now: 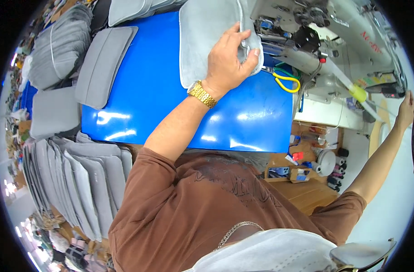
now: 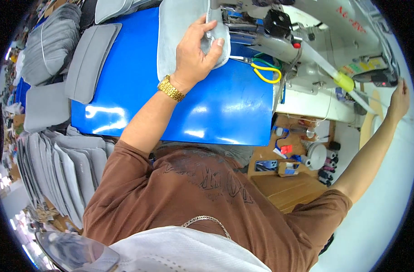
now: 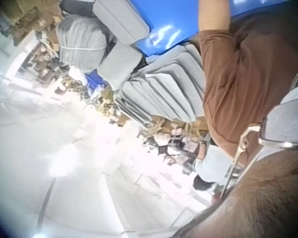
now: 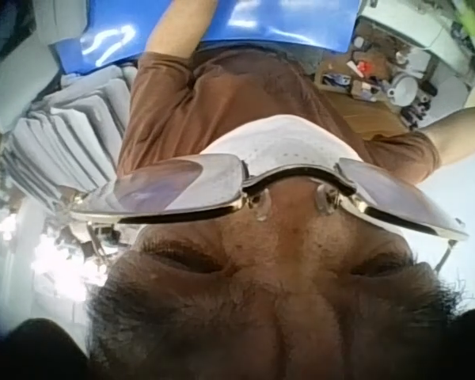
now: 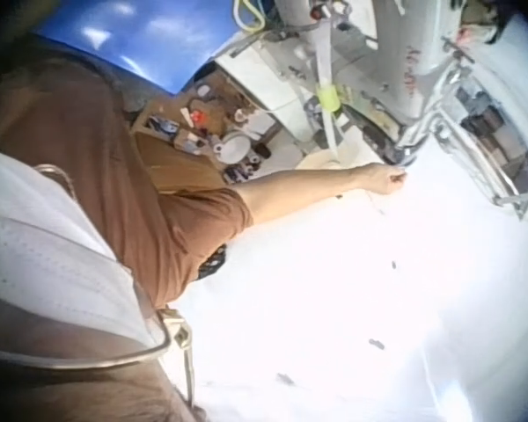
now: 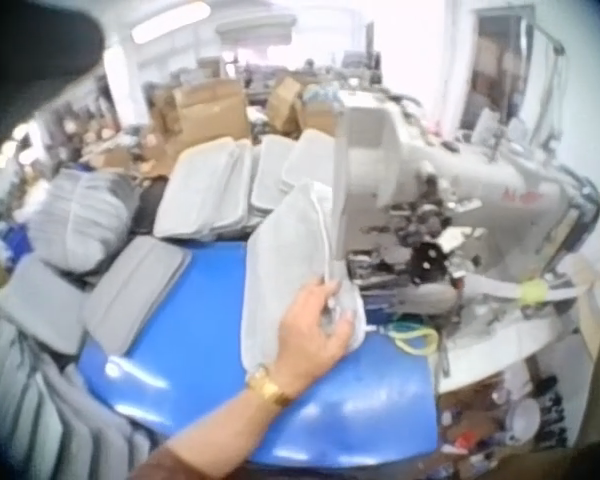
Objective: Sewing a strap onto a grey fabric bag using an industrial sewing machine.
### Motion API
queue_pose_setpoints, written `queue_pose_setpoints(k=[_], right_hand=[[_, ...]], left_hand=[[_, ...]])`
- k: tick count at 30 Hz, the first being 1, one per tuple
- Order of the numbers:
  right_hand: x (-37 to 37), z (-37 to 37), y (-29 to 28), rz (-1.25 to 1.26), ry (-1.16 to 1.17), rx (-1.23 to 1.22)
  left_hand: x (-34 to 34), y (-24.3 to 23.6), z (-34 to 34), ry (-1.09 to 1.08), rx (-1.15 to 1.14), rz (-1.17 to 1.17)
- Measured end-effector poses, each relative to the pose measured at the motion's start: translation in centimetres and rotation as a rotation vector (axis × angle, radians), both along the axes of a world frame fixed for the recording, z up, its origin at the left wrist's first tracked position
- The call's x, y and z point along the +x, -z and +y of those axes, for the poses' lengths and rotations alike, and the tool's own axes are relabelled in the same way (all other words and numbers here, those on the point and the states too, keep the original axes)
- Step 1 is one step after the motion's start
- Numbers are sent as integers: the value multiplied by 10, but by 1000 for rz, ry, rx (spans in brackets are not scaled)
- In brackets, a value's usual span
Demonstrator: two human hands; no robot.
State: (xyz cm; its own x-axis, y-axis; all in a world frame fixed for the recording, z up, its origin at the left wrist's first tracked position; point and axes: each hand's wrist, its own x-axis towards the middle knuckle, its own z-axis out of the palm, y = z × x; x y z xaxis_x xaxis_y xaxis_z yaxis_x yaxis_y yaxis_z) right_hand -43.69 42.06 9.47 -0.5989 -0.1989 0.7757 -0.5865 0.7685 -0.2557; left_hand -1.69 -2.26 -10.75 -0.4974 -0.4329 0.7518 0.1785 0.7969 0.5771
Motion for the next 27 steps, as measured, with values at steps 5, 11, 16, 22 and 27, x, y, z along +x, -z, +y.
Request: queue_pose_setpoints(k=[5,11,16,22,27], right_hand=[[-75,64,0,-566,-188,-650],[-41,15,34,-458,-257,-754],[-75,78,-12,-651,-175,-421],[-64,39,4,-618,-222,-520],[-55,38,7,-576,-225,-543]], left_hand=[[0,-9,9,8,50,-57],[0,-42,29,-171,-10,-456],[14,-32,-6,-145,-60,-685],[-1,34,-17,-211,-164,-662],[-6,39,-6,-184,-201,-610]])
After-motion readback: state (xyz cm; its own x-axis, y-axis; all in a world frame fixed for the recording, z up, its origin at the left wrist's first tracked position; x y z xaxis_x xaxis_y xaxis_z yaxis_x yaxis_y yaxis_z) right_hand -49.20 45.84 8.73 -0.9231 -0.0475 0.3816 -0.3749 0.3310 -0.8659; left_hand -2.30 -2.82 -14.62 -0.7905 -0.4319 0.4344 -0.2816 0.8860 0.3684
